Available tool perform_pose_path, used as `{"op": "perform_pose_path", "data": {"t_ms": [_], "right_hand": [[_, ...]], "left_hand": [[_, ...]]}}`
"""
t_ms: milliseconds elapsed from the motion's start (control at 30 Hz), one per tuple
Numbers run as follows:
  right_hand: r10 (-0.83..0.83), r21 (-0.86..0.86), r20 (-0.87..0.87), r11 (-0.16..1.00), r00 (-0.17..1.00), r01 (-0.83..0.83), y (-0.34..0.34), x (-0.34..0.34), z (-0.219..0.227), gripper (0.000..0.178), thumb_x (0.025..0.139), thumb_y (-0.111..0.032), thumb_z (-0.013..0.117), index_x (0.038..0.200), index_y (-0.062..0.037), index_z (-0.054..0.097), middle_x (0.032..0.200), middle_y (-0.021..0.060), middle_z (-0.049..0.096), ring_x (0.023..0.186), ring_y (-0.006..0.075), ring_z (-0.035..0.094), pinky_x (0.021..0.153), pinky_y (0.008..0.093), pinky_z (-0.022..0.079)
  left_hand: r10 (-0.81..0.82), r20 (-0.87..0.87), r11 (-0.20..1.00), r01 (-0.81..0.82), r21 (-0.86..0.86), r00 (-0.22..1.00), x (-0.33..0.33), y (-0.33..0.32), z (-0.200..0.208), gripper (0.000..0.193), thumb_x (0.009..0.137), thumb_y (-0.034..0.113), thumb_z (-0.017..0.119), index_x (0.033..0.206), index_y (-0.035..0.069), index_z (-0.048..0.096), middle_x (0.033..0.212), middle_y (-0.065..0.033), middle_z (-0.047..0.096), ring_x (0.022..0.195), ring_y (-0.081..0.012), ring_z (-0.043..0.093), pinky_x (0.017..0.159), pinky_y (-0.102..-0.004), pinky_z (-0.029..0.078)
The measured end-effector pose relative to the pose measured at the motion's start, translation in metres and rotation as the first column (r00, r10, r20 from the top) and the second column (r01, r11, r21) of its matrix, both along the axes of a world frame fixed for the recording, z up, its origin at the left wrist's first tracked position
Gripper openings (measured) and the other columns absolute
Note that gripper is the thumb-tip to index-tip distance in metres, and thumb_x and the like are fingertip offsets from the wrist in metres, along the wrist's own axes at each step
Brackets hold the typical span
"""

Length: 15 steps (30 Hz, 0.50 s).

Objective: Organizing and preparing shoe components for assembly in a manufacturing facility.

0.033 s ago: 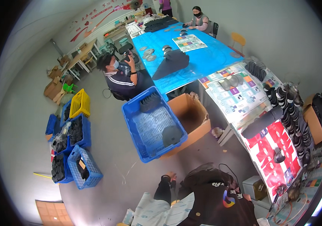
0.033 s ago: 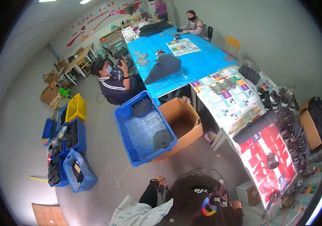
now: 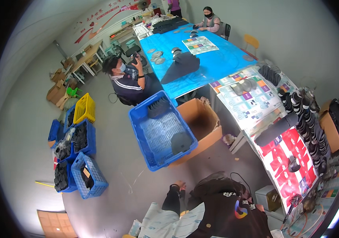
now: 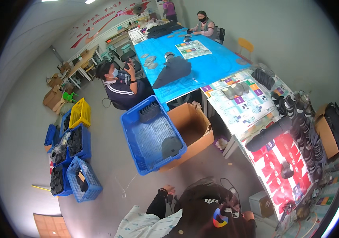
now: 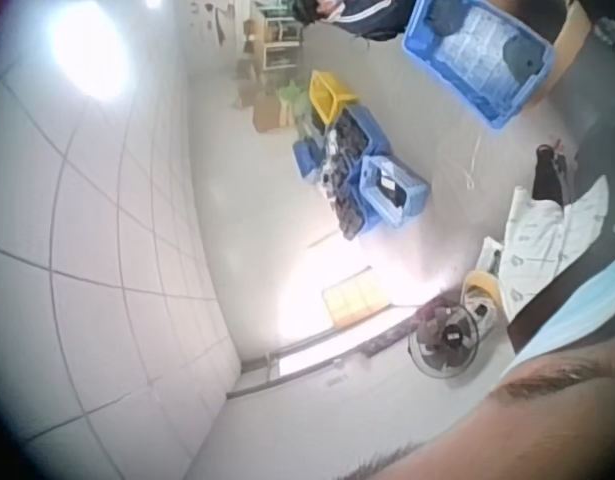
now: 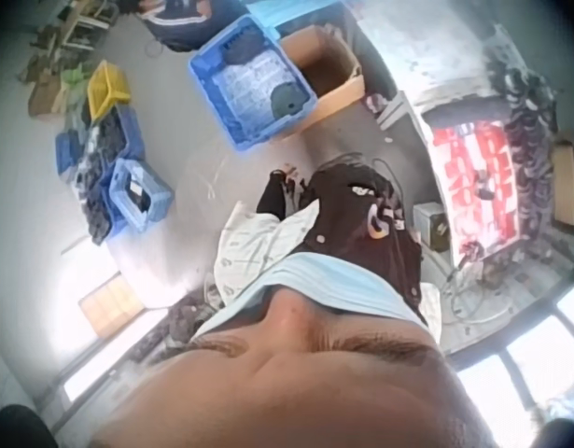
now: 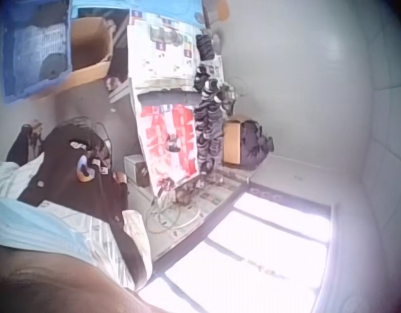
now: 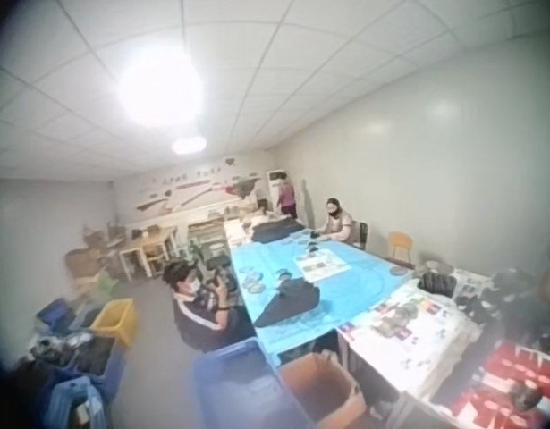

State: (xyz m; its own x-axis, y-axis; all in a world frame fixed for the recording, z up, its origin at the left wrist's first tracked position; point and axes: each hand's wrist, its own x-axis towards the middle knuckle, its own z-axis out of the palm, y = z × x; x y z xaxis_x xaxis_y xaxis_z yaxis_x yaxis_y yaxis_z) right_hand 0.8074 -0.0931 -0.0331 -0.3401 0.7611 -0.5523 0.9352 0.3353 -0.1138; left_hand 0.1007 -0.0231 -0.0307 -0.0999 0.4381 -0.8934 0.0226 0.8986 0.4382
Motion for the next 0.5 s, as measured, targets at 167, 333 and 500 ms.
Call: {"op": "perform_pose_path", "data": {"t_ms": [167, 333, 500], "right_hand": [[-0.026, -0.050, 0.000, 0.998, 1.000, 0.026, 0.008, -0.003, 0.012, 0.016, 0.087, -0.031, 0.068, 0.096, -0.0236, 0.079, 0.086, 0.0081, 0.075, 0.084, 0.0318, 0.074, 0.070, 0.0477, 0.056], [0.011, -0.060, 0.005, 0.998, 1.000, -0.011, 0.023, -0.019, 0.044, 0.011, 0.089, -0.027, 0.065, 0.085, -0.0228, 0.074, 0.077, 0.0027, 0.072, 0.078, 0.0254, 0.074, 0.067, 0.0424, 0.056], [-0.158, -0.202, -0.044, 0.969, 0.987, 0.146, 0.034, -0.029, 0.064, 0.017, 0.090, -0.024, 0.063, 0.073, -0.0206, 0.063, 0.067, -0.0020, 0.066, 0.070, 0.0198, 0.071, 0.061, 0.0373, 0.054]], "left_hand": [[0.017, 0.027, 1.000, -0.017, -0.010, 1.000, 0.004, -0.004, -0.004, 0.028, 0.101, 0.026, 0.065, 0.117, 0.003, 0.065, 0.095, -0.0125, 0.077, 0.072, -0.0237, 0.074, 0.061, -0.0339, 0.060], [0.103, 0.073, 0.995, -0.102, -0.021, 0.992, 0.003, -0.014, -0.008, 0.024, 0.102, 0.022, 0.064, 0.117, 0.002, 0.064, 0.094, -0.0150, 0.075, 0.071, -0.0259, 0.073, 0.058, -0.0364, 0.059], [-0.006, -0.004, 0.996, 0.006, -0.084, 1.000, 0.002, -0.019, -0.009, 0.025, 0.103, 0.022, 0.062, 0.115, 0.000, 0.063, 0.092, -0.0169, 0.075, 0.070, -0.0285, 0.073, 0.058, -0.0396, 0.061]]}}
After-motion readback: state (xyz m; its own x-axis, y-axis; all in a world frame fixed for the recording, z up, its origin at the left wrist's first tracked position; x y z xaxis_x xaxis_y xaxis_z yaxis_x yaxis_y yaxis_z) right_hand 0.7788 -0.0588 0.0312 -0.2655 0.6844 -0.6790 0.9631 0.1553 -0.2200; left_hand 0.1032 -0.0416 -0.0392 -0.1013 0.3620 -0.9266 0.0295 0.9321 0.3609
